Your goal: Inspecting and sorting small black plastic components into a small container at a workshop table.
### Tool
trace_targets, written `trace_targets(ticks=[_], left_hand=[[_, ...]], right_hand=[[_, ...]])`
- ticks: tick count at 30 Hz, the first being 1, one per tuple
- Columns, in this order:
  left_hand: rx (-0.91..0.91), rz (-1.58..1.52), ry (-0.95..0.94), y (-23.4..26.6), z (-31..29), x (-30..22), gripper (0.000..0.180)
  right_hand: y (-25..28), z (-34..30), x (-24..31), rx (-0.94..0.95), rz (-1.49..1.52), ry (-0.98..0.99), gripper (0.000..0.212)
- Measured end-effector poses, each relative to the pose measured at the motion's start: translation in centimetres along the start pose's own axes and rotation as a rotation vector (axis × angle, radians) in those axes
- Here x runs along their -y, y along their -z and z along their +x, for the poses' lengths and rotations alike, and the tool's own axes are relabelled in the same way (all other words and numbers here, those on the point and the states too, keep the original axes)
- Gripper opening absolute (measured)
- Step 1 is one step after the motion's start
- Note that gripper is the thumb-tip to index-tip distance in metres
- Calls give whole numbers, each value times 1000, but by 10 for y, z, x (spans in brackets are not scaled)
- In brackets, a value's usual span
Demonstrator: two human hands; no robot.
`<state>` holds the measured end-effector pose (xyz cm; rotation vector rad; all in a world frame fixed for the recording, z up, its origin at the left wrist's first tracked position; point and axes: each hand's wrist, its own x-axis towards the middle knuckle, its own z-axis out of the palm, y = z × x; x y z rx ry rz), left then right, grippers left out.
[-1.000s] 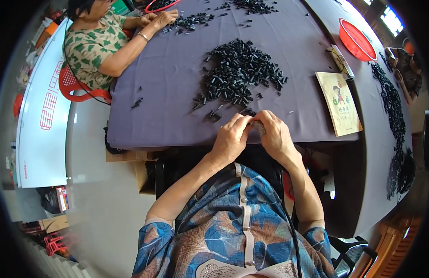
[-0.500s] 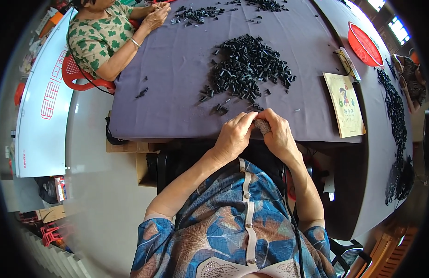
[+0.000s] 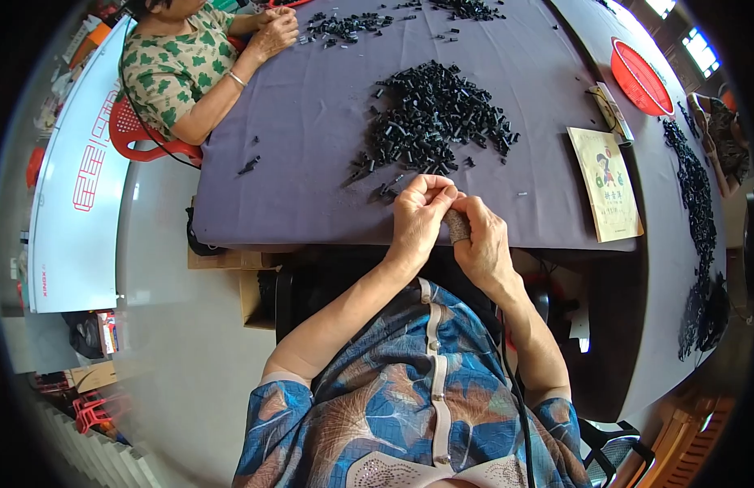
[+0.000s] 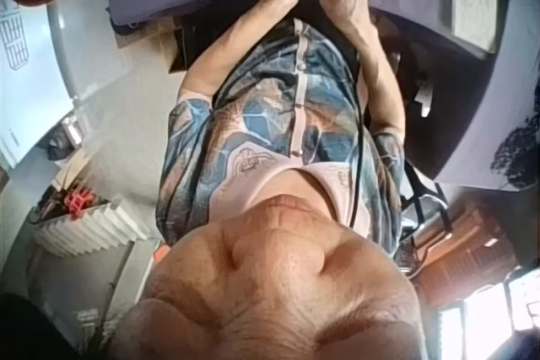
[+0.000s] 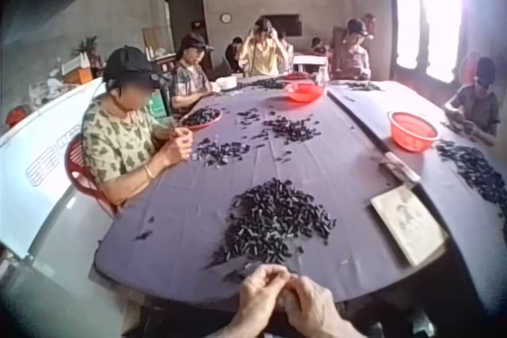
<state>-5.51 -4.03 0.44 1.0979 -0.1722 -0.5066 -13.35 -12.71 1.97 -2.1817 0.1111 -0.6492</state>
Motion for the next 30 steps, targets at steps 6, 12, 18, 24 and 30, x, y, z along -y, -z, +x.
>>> trace_targets(ticks=[6,12,18,24,30], left_hand=[[-7,-68,59,4,1,15,8],[123,213,137,10,1,4,11],[137,278,99,14,-3,8,14],[236,263,83,20,-3,8,19],[276,-23,276,27,1,1,20]], right_hand=[[5,1,-8,-40,-57,-32,26],[9,3,-13,-3,-108,-30,24],[11,3,-14,14,-63,-6,29],[11,3,-19,-6,-151,19,26],[9,6,-25,-49,59,49,22]])
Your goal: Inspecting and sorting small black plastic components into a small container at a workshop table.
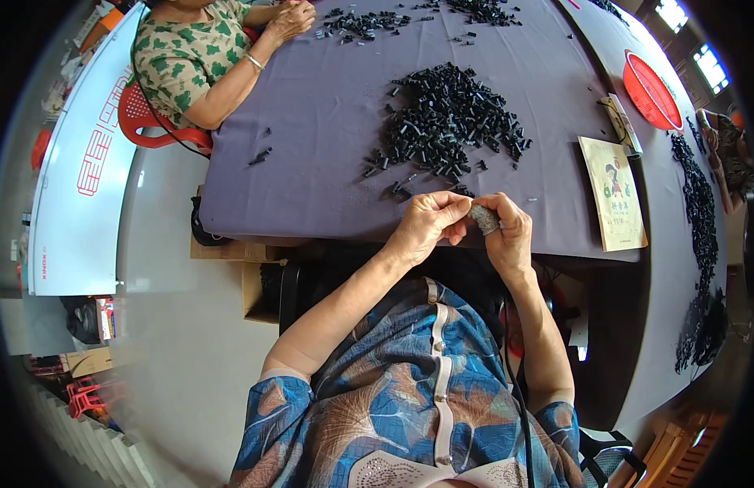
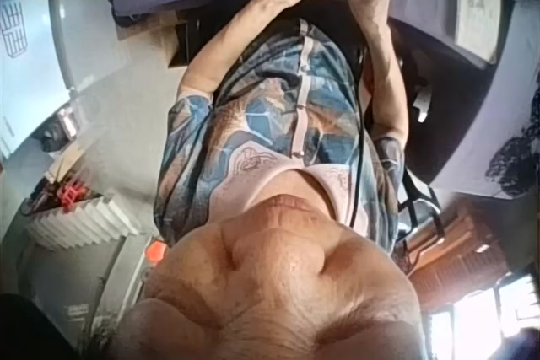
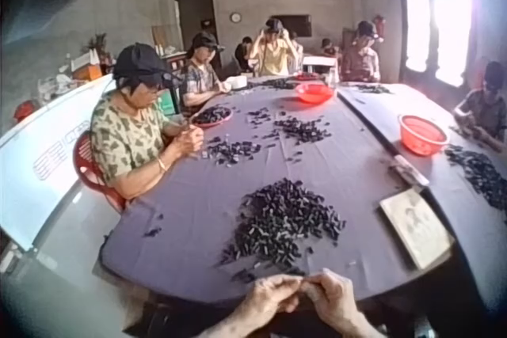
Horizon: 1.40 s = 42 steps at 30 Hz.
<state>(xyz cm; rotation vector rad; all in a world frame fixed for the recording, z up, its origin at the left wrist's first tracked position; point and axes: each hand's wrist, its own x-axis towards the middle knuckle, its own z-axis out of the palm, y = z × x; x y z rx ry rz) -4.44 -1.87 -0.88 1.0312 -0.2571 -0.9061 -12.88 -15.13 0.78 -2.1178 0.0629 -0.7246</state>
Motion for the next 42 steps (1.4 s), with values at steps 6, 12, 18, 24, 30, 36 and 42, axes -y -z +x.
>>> trace_targets(ticks=[6,12,18,24,30,36,42], left_hand=[[72,-251,41,7,0,4,18],[64,-212,-8,6,3,7,18],[-14,-33,-71,-5,2,8,21],[-105,55,-166,-8,1,10,23],[-71,119,-226,-12,-2,11,26],[-106,196,-156,-18,-4,6,28],[-88,123,-51,-18,-5,2,27]], right_hand=[[-5,1,3,11,103,3,15],[-16,-3,-4,-46,350,-193,5],[-17,-5,-6,-45,334,-218,6],[-12,-1,-1,2,307,-247,8],[-4,0,-4,123,427,-369,7],[-10,-4,-14,39,455,-316,4],[-14,-3,-16,35,402,-318,2]])
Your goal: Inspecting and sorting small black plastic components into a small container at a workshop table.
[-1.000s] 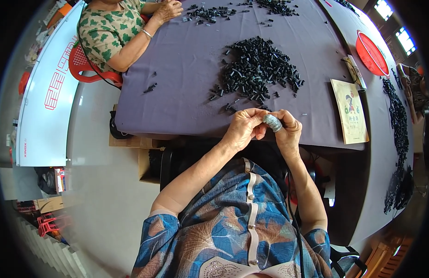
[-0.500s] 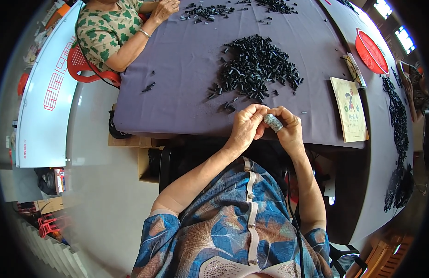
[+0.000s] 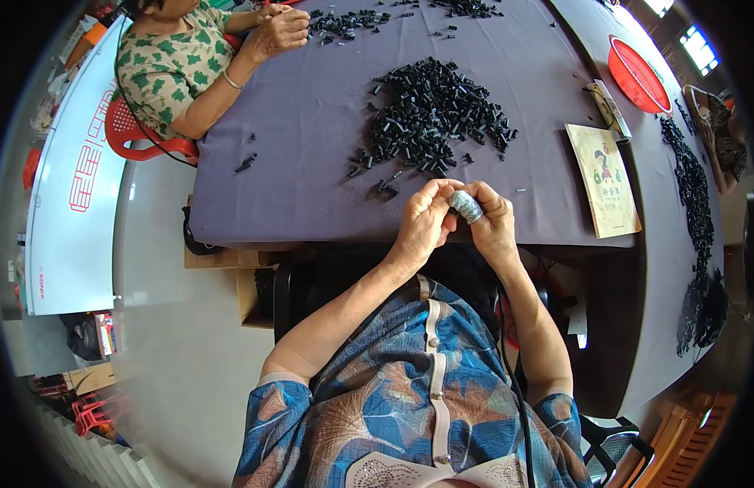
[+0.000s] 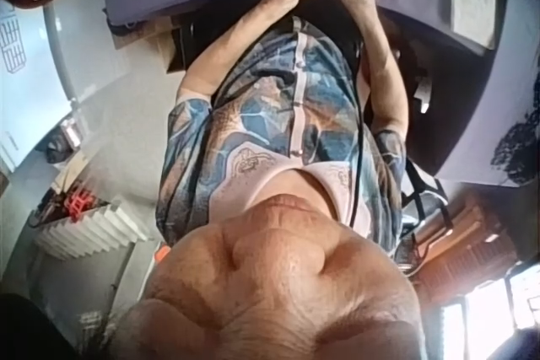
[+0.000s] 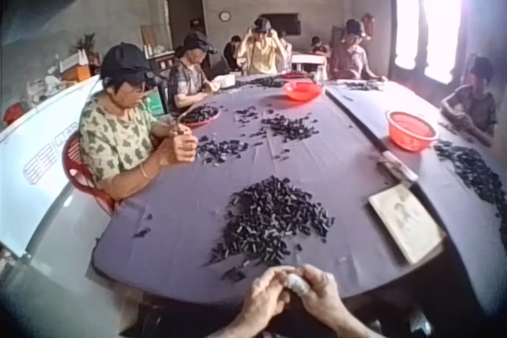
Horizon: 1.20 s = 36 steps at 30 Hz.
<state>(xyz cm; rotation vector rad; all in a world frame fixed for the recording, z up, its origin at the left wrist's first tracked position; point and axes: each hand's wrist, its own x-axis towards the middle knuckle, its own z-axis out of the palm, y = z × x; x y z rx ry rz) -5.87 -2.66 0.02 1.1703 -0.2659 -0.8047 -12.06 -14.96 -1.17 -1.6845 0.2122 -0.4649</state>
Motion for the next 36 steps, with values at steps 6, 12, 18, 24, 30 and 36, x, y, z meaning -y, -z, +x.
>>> trace_targets(ticks=[6,12,18,24,30,36], left_hand=[[57,-156,9,7,2,3,27],[44,-296,-3,10,3,7,22],[-117,-174,-62,6,6,9,24],[-105,-137,-56,9,6,8,22],[-29,-82,-114,26,2,3,18],[-102,93,-164,24,-6,-5,21]], right_hand=[[-5,-1,10,-45,-130,156,8],[-3,-2,10,42,-229,158,15],[-12,-6,17,34,-403,251,34],[-2,1,20,35,-318,241,34],[21,24,21,-26,-477,111,34],[20,50,2,-141,-887,162,29]])
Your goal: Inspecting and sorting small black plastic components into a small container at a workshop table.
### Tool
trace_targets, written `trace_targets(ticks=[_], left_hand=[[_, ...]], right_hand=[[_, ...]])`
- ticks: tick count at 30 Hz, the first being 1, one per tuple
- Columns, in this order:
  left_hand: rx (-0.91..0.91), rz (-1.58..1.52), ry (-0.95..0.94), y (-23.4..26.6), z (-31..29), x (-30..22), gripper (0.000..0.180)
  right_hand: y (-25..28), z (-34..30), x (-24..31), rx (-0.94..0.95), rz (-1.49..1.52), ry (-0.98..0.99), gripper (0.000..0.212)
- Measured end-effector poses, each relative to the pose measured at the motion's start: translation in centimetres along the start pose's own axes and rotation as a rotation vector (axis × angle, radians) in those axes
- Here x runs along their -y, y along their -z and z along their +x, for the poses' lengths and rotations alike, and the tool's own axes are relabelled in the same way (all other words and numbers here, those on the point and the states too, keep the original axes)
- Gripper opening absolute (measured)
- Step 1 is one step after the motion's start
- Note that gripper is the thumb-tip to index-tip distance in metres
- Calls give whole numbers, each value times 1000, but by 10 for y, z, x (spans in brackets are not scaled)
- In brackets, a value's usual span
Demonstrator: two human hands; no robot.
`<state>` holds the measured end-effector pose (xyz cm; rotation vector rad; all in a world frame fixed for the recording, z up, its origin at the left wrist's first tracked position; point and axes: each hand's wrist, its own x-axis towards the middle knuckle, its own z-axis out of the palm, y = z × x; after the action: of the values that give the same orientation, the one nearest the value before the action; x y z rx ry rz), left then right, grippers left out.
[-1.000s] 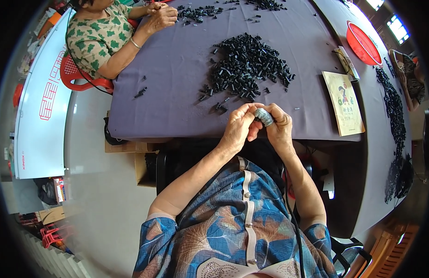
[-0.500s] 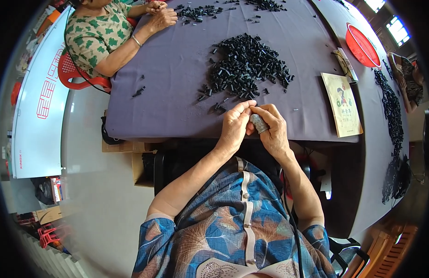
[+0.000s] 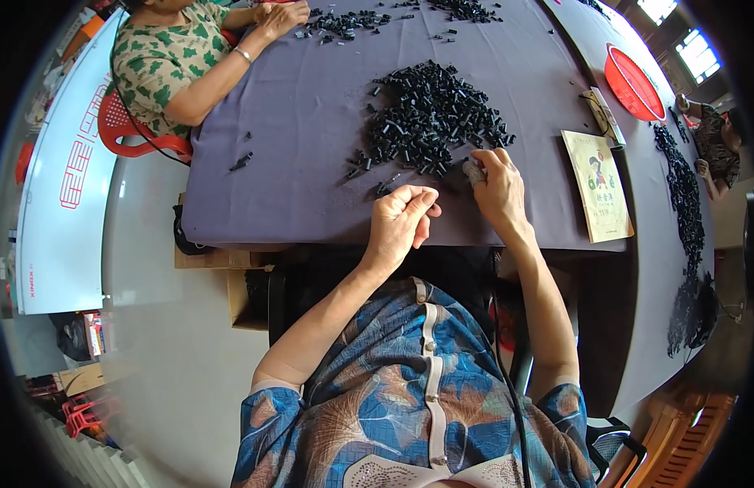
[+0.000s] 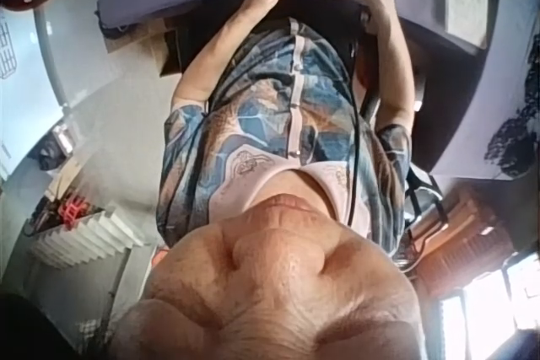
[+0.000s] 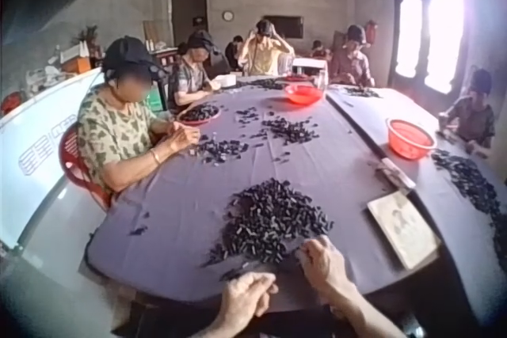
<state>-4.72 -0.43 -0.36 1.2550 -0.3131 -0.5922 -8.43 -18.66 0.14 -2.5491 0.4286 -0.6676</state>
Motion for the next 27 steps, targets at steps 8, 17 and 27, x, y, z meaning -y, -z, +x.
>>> trace_targets(ticks=[8,17,27], left_hand=[[-69,120,23,-6,1,-6,24],[51,54,70,-2,8,0,18],[74,-10,87,-2,5,-2,19]], right_hand=[[-6,1,0,98,-120,45,28],[16,-39,43,184,547,135,28],[12,-53,40,236,800,-98,39]])
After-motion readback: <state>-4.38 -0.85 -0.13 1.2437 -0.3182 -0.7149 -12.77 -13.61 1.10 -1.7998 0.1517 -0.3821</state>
